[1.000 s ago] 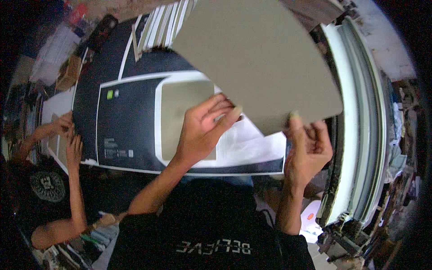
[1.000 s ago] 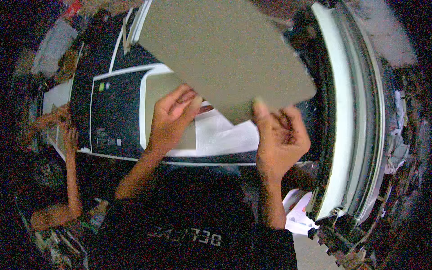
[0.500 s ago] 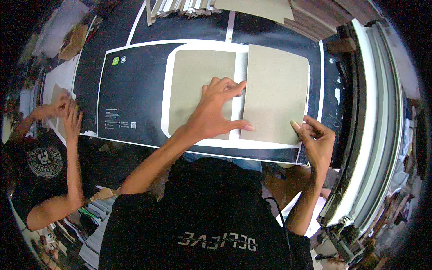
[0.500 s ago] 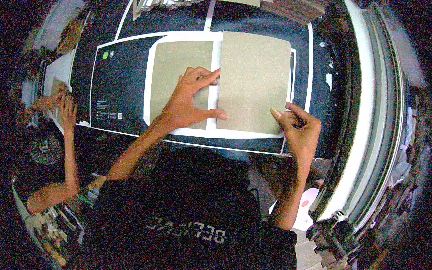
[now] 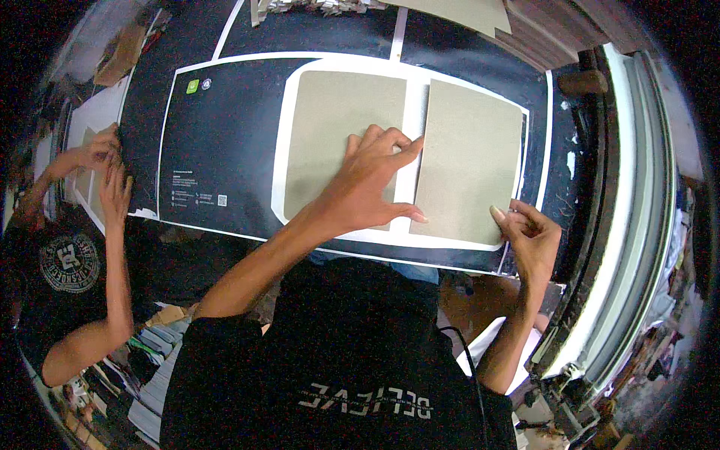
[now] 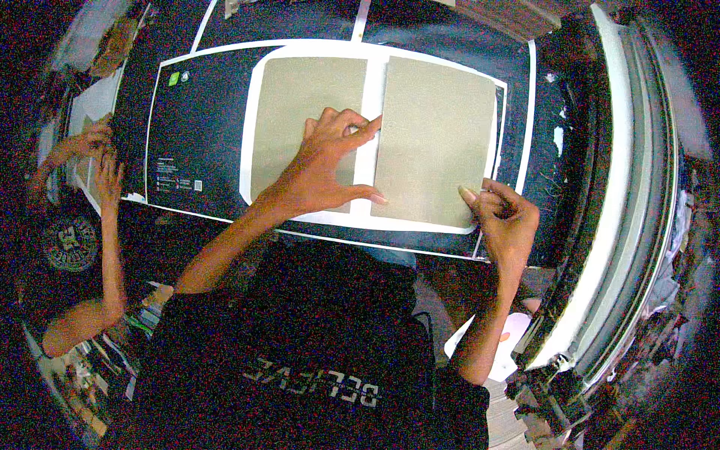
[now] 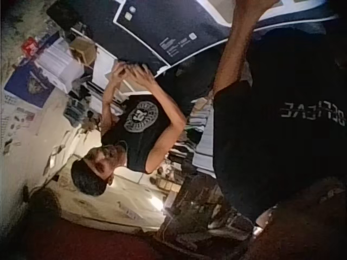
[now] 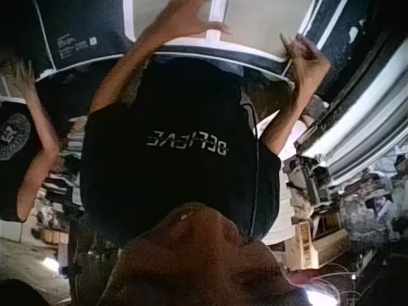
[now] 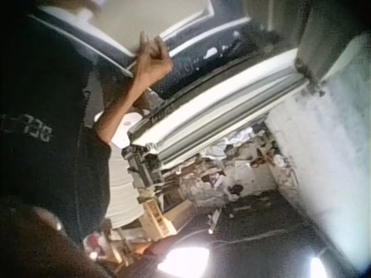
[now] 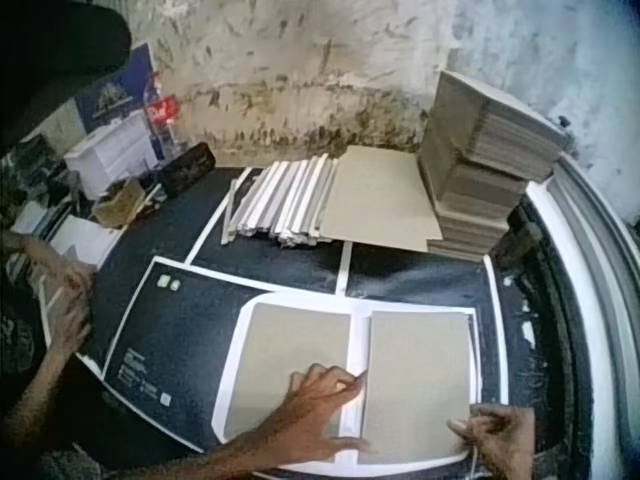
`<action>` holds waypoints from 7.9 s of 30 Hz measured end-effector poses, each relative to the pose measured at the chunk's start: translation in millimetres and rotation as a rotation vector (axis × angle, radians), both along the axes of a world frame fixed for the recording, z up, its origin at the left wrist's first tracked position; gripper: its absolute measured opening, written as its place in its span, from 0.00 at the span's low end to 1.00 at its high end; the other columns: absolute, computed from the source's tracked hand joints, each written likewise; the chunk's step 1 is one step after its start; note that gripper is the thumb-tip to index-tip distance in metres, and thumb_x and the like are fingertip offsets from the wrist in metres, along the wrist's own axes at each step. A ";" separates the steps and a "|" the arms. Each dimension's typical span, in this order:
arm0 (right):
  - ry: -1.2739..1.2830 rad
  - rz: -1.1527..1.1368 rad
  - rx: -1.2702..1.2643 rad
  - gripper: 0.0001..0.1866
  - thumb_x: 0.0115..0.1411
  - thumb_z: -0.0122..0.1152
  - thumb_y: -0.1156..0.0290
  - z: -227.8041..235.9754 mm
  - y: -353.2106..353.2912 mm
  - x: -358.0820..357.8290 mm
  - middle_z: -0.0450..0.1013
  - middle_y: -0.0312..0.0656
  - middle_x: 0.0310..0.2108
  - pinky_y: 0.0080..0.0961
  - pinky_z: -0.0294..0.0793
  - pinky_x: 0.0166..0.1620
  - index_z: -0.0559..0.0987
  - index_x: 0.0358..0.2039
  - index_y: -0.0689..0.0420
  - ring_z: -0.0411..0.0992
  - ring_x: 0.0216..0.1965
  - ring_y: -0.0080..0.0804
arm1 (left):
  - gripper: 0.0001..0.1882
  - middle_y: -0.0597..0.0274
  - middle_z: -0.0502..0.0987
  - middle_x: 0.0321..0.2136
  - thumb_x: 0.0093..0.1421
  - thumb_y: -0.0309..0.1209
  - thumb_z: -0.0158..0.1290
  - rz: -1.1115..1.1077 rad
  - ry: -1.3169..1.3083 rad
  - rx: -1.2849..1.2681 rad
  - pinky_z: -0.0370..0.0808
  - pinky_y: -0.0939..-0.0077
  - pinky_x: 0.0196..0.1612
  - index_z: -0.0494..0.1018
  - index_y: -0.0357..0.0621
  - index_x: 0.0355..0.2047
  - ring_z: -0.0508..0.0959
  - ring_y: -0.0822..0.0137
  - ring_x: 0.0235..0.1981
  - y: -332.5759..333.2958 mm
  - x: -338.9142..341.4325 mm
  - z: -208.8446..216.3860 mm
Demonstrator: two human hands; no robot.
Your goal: The person places cardboard sheets onto a large white paper base, aligns the edges by hand on a workbench, and feeds the assembled sheet into a rolling machine.
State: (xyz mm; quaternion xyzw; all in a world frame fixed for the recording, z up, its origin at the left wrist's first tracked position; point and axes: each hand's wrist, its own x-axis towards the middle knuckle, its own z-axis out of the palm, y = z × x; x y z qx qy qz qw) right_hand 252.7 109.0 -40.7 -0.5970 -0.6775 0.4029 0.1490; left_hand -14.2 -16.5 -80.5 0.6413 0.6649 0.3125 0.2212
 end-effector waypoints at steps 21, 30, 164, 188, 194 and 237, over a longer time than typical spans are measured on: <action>-0.069 -0.023 0.071 0.21 0.50 0.79 0.69 2.2 -4.6 -6.3 0.77 0.37 0.23 0.18 0.71 0.28 0.83 0.41 0.68 0.71 0.23 0.19 | 0.61 0.52 0.63 0.60 0.38 0.50 0.73 0.023 -0.081 -0.046 0.57 0.49 0.62 0.55 0.54 0.71 0.63 0.49 0.55 2.3 -0.1 10.5; 0.012 0.008 0.047 0.18 0.50 0.78 0.72 -6.5 1.1 3.7 0.78 0.37 0.23 0.18 0.73 0.30 0.83 0.38 0.70 0.72 0.25 0.18 | 0.64 0.62 0.48 0.74 0.36 0.51 0.72 -0.116 0.067 -0.055 0.69 0.53 0.56 0.52 0.49 0.71 0.66 0.48 0.49 16.9 -10.2 27.1; 0.385 0.103 -0.550 0.08 0.61 0.67 0.75 -8.0 -54.5 -101.1 0.79 0.42 0.25 0.19 0.83 0.30 0.82 0.37 0.68 0.77 0.25 0.21 | 0.38 0.60 0.50 0.73 0.70 0.56 0.37 -0.112 0.488 -0.015 0.53 0.46 0.64 0.50 0.45 0.72 0.58 0.55 0.68 22.7 -39.0 17.3; 0.425 0.084 -0.666 0.09 0.60 0.69 0.74 -8.2 -41.3 -100.2 0.79 0.42 0.24 0.19 0.82 0.28 0.82 0.37 0.68 0.77 0.24 0.22 | 0.42 0.63 0.51 0.73 0.66 0.55 0.45 -0.092 0.479 -0.033 0.52 0.45 0.63 0.49 0.47 0.72 0.58 0.54 0.67 28.5 -35.8 13.8; 0.164 0.238 -0.409 0.05 0.57 0.69 0.75 2.1 -28.7 -94.6 0.80 0.39 0.22 0.21 0.74 0.24 0.84 0.28 0.65 0.74 0.21 0.20 | 0.42 0.64 0.53 0.72 0.65 0.55 0.48 -0.075 0.528 0.030 0.54 0.47 0.61 0.51 0.47 0.72 0.60 0.54 0.65 26.2 -37.1 2.1; 0.138 0.430 0.341 0.15 0.52 0.74 0.66 10.2 -15.9 -115.6 0.80 0.48 0.35 0.34 0.78 0.39 0.82 0.37 0.60 0.79 0.35 0.45 | 0.36 0.53 0.50 0.72 0.69 0.43 0.43 0.057 0.479 -0.013 0.42 0.39 0.68 0.48 0.39 0.71 0.50 0.55 0.73 11.1 -32.6 3.4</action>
